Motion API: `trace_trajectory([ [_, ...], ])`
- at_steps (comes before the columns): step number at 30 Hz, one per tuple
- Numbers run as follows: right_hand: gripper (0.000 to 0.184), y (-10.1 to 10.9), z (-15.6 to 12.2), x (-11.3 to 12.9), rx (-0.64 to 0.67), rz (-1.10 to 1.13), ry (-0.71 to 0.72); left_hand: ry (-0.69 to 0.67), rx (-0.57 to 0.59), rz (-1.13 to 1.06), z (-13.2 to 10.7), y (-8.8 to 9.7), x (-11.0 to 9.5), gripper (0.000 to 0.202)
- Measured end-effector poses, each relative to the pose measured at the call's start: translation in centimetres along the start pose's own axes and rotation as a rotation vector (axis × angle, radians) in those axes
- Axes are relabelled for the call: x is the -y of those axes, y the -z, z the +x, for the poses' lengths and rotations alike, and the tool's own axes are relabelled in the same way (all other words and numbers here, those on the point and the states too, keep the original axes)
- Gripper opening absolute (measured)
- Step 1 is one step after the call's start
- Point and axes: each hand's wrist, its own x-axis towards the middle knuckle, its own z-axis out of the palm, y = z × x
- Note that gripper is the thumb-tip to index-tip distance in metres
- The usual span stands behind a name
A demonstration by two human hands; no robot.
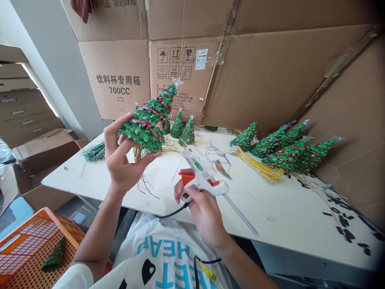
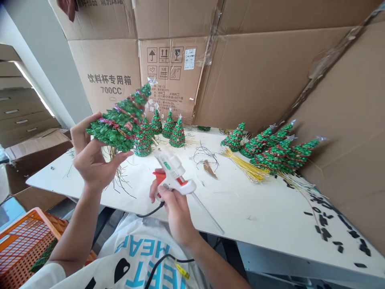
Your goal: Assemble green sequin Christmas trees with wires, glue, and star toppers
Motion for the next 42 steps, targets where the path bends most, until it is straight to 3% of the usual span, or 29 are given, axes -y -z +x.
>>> trace_trajectory([
  [6,0.032,-0.2,-1.5,0.1,0.092,-0.114,0.059,0.177,0.084,-0.152,-0.4,-0.4,-0.3,0.038],
  [14,0.033,-0.2,-1.4,0.2,0.081,-0.174,0.08,0.19,0.176,-0.24,-0.2,-0.6,-0.3,0.043],
  [42,0.028,0.1,-1.2,-0.3,0.075,-0.106,0.065,0.169,0.167,-0.255,0.1,-0.6,-0.9,0.04],
])
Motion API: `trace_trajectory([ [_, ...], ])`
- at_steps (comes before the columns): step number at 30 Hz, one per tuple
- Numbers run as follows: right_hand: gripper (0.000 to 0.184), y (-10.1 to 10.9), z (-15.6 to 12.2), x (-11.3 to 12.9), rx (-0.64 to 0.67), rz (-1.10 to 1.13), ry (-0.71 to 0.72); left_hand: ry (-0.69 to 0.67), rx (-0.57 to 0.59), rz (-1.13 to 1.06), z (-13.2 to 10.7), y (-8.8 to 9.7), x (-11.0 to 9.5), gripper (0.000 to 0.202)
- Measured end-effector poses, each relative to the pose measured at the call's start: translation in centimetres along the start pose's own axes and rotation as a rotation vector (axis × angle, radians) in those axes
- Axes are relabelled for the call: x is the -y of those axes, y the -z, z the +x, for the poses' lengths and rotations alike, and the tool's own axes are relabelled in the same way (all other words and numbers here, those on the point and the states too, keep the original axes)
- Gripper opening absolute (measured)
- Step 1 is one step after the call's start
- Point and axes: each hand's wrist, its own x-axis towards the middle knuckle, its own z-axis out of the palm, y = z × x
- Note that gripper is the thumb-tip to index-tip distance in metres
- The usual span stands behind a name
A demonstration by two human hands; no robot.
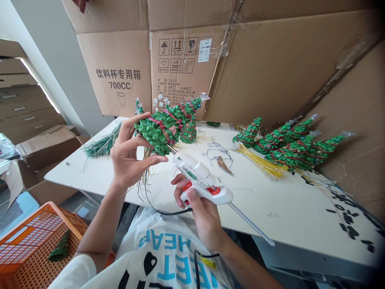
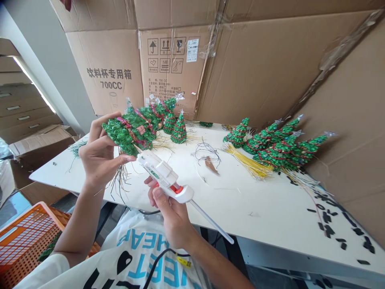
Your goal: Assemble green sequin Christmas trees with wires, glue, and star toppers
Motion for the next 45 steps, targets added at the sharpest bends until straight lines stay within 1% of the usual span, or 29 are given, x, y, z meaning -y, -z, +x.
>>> trace_trajectory([
  [4,0.028,0.2,0.0,0.0,0.021,0.0,-0.002,0.013,-0.003,0.019,0.0,0.0,0.0,0.044],
  [10,0.03,0.2,0.2,0.1,0.03,-0.013,-0.001,0.002,0.002,-0.002,0.0,0.0,0.0,0.039],
  [13,0.031,0.2,0.2,0.3,0.033,-0.018,-0.009,-0.003,0.003,0.002,0.0,0.0,0.1,0.04],
  [18,0.032,0.2,0.1,0.2,0.009,-0.018,-0.019,0.011,0.009,0.048,-0.1,0.1,0.2,0.043],
  [22,0.034,0.0,0.3,0.3,0.008,-0.083,0.01,0.032,0.003,0.042,-0.3,0.0,0.5,0.042],
  [24,0.033,-0.2,0.6,0.5,-0.039,-0.104,0.033,0.055,-0.018,0.007,-0.4,0.0,0.7,0.038],
  [27,0.033,0.2,1.6,0.4,-0.206,-0.151,0.006,0.111,-0.07,-0.04,-0.5,0.0,0.9,0.036],
  [28,0.036,0.7,2.1,0.2,-0.244,-0.186,-0.03,0.125,-0.093,-0.046,-0.5,0.0,0.9,0.036],
  [29,0.039,1.3,2.7,0.0,-0.25,-0.241,-0.078,0.138,-0.118,-0.05,-0.5,0.0,1.0,0.036],
  [32,0.046,3.5,4.2,-1.1,-0.186,-0.408,-0.23,0.163,-0.184,-0.06,-0.4,0.1,1.1,0.036],
  [34,0.039,4.7,5.0,-1.8,-0.213,-0.668,-0.268,0.176,-0.202,-0.073,-0.4,0.2,1.1,0.037],
  [36,0.03,5.2,5.3,-2.3,-0.233,-0.932,-0.252,0.177,-0.201,-0.084,-0.3,0.2,1.1,0.035],
  [38,0.025,5.1,5.3,-2.7,-0.223,-1.125,-0.229,0.169,-0.181,-0.086,-0.4,0.2,1.0,0.033],
  [40,0.024,4.7,5.2,-2.9,-0.175,-1.25,-0.246,0.169,-0.147,-0.082,-0.4,0.0,0.9,0.033],
  [43,0.023,3.9,4.8,-3.4,-0.067,-1.369,-0.325,0.173,-0.096,-0.082,-0.6,-0.4,0.6,0.034],
  [45,0.024,3.3,4.6,-3.7,-0.029,-1.4,-0.359,0.169,-0.065,-0.092,-0.8,-0.8,0.2,0.034],
])
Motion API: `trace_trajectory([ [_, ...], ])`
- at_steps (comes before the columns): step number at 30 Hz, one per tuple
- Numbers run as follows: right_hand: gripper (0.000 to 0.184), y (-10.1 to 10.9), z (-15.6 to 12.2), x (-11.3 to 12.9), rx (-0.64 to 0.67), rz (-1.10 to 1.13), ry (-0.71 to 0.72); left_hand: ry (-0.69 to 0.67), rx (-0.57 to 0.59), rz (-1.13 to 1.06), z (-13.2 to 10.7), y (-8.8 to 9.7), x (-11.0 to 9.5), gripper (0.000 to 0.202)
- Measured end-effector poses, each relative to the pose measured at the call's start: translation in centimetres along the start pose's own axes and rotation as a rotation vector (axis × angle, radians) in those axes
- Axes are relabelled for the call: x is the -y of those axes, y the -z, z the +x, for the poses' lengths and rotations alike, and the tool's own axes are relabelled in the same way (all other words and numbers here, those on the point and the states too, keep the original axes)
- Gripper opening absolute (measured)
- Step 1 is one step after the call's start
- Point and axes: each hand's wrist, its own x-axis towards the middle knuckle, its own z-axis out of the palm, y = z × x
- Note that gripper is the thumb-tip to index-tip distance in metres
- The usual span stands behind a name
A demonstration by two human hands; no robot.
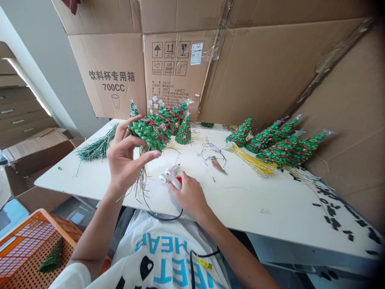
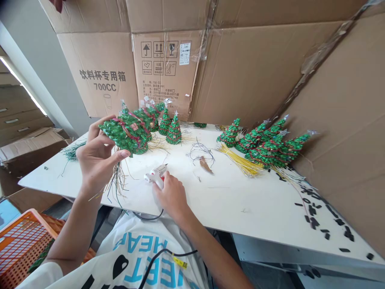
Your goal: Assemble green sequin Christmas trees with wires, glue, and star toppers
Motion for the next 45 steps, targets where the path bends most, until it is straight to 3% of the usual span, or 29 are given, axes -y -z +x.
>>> trace_trajectory([
  [9,0.037,0.4,-1.1,0.8,0.11,-0.109,0.075,-0.029,0.081,-0.008,-0.7,-1.5,-0.8,0.035],
  [12,0.035,1.5,-1.2,0.5,0.064,-0.053,0.063,-0.008,0.083,-0.03,-0.9,-1.7,-1.0,0.035],
  [15,0.03,3.2,-1.6,0.4,-0.165,0.225,0.124,0.002,0.084,-0.027,-1.1,-2.0,-1.2,0.036],
  [17,0.033,4.4,-2.1,0.5,-0.295,0.592,0.221,0.005,0.101,-0.027,-1.3,-2.2,-1.3,0.036],
  [19,0.044,5.4,-2.8,0.8,-0.315,0.969,0.245,0.011,0.125,-0.037,-1.6,-2.6,-1.5,0.035],
  [22,0.054,6.8,-3.7,1.5,-0.118,1.372,0.169,0.023,0.174,-0.074,-2.3,-3.4,-1.9,0.034],
  [24,0.048,7.4,-4.1,1.9,0.057,1.546,0.122,0.027,0.22,-0.118,-2.7,-4.0,-2.3,0.035],
  [26,0.044,7.7,-4.4,2.3,0.15,1.67,0.093,0.035,0.264,-0.16,-3.1,-4.6,-2.7,0.035],
  [30,0.049,8.0,-4.7,2.5,0.165,1.78,0.007,0.046,0.316,-0.171,-3.3,-5.1,-3.2,0.035],
  [36,0.05,8.2,-4.7,2.8,0.191,1.871,-0.034,0.05,0.455,-0.123,-2.7,-4.4,-3.4,0.031],
  [41,0.05,8.3,-4.7,2.7,0.202,1.872,-0.004,0.07,0.563,-0.139,-2.4,-3.8,-3.6,0.011],
  [45,0.044,8.2,-4.5,2.7,0.216,1.88,0.005,0.081,0.533,-0.095,-2.5,-4.0,-3.6,0.008],
])
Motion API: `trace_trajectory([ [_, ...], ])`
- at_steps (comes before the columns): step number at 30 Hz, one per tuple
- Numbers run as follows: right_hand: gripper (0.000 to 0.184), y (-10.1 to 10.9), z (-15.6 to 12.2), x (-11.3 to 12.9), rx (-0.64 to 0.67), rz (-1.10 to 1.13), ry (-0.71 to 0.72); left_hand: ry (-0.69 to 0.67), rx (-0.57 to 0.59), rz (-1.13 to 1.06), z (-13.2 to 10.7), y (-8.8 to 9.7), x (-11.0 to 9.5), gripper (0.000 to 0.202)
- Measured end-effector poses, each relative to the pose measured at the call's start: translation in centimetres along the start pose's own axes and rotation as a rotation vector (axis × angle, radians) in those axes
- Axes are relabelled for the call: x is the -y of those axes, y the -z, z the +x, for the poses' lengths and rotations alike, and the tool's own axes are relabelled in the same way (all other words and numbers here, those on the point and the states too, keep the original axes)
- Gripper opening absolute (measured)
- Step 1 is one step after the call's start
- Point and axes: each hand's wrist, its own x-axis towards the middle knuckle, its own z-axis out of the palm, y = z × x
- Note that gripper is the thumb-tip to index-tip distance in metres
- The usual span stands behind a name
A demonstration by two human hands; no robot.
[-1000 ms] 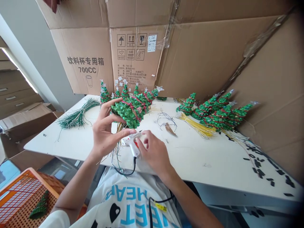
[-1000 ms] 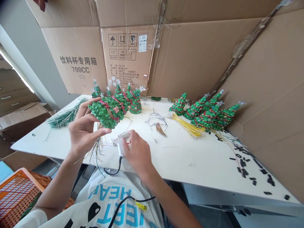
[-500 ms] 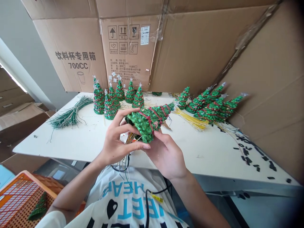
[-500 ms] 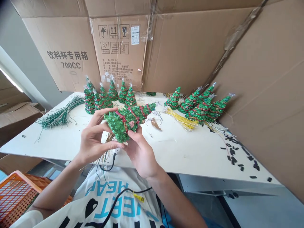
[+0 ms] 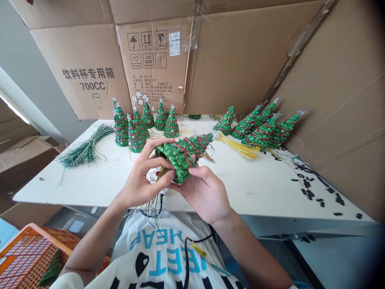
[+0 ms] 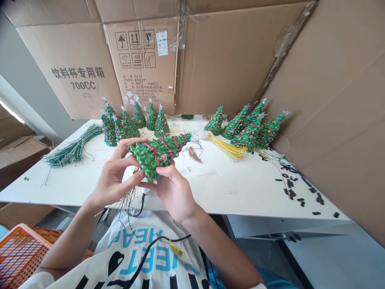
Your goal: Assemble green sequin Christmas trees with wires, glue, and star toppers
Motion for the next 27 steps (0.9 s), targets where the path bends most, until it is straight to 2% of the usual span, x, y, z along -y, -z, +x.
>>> trace_trajectory([
  [8,0.026,0.19,0.09,-0.11,-0.024,0.014,-0.03,0.006,-0.064,0.06,-0.02,-0.4,0.27,0.014],
  [16,0.023,0.05,0.0,-0.2,-0.027,0.004,-0.028,-0.001,-0.008,0.078,-0.04,-0.13,0.18,0.009],
  [27,0.026,-0.17,-0.11,-0.21,-0.067,-0.013,-0.049,-0.005,-0.072,0.083,-0.07,-0.67,0.53,0.012],
])
